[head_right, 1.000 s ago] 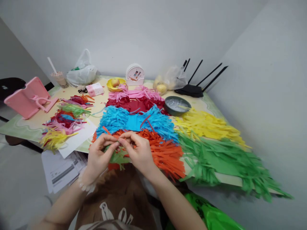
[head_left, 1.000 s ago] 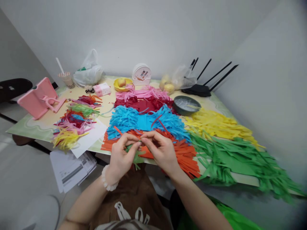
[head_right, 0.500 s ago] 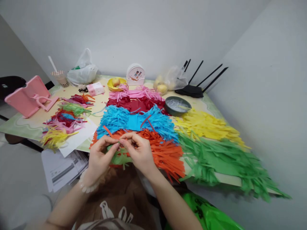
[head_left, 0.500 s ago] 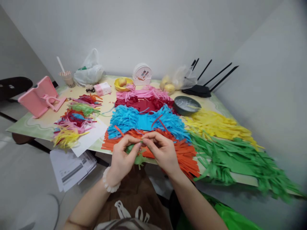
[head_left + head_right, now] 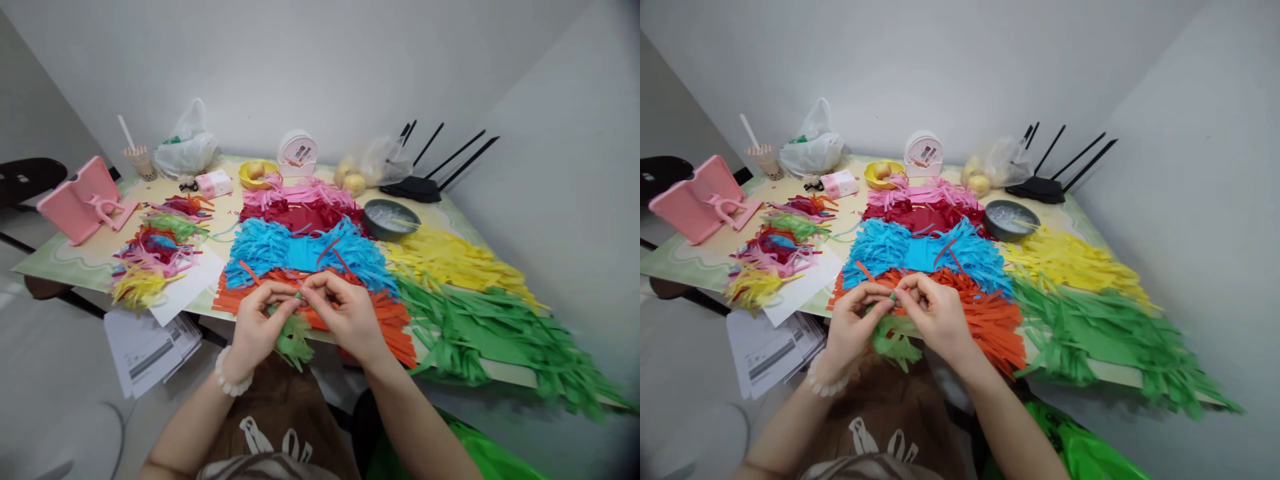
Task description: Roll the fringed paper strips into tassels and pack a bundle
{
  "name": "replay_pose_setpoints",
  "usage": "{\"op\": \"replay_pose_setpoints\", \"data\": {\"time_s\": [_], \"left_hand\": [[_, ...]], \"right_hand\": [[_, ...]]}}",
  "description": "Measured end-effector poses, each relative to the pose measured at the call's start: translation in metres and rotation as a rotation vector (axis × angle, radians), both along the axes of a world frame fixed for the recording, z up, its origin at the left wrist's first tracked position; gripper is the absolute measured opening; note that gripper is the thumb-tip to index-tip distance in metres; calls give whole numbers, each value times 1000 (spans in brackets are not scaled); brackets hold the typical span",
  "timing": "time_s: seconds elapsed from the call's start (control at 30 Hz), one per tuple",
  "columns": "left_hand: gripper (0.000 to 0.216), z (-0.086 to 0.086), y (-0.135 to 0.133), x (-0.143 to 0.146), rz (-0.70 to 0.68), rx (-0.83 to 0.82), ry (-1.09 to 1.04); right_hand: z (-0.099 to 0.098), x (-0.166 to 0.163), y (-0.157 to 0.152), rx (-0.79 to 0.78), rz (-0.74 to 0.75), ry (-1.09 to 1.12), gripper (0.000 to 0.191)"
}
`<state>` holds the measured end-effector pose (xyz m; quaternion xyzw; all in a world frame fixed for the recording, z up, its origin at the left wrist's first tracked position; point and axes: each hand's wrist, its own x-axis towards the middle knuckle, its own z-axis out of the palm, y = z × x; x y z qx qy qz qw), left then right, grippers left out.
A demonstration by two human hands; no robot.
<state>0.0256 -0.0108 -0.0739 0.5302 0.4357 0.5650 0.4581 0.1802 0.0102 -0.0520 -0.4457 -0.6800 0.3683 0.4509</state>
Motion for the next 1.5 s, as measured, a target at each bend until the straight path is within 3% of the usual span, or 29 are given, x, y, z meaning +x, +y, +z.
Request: {"op": "replay_pose_setpoints", "data": {"time_s": [0.1,0.27,0.53,0.73,0.9,1.07,1.2,1.33,1.5], "left_hand": [[9,-1,-1,-1,43,-6,-36],[25,-4,-2,-1,83,-5,-111],[10,-4,-2,-8,43,35,12],[8,-10,-5,-12,161,70,125],[7,-12,-6,-13,146,100,138],[5,-10,-6,-11,160,140,150],[7,-5,-5,-10,94,76,71],[13,-1,-1,-10,35,86,97],[12,-4,4,-15,-44,-10,29]], "right_hand": [[1,-1,1,-20,58,1,16],[1,-1,5,-102,165,46,18],[-4,-6,1,-13,21,47,16],[-5,-8,2,-68,100,9,15],[-3,-7,2,-137,109,145,20],[-3,-10,1,-146,114,120,18],[1,-7,2,-173,102,173,22],[6,-7,3,-115,89,78,19],[13,-10,4,-95,77,82,17]]}}
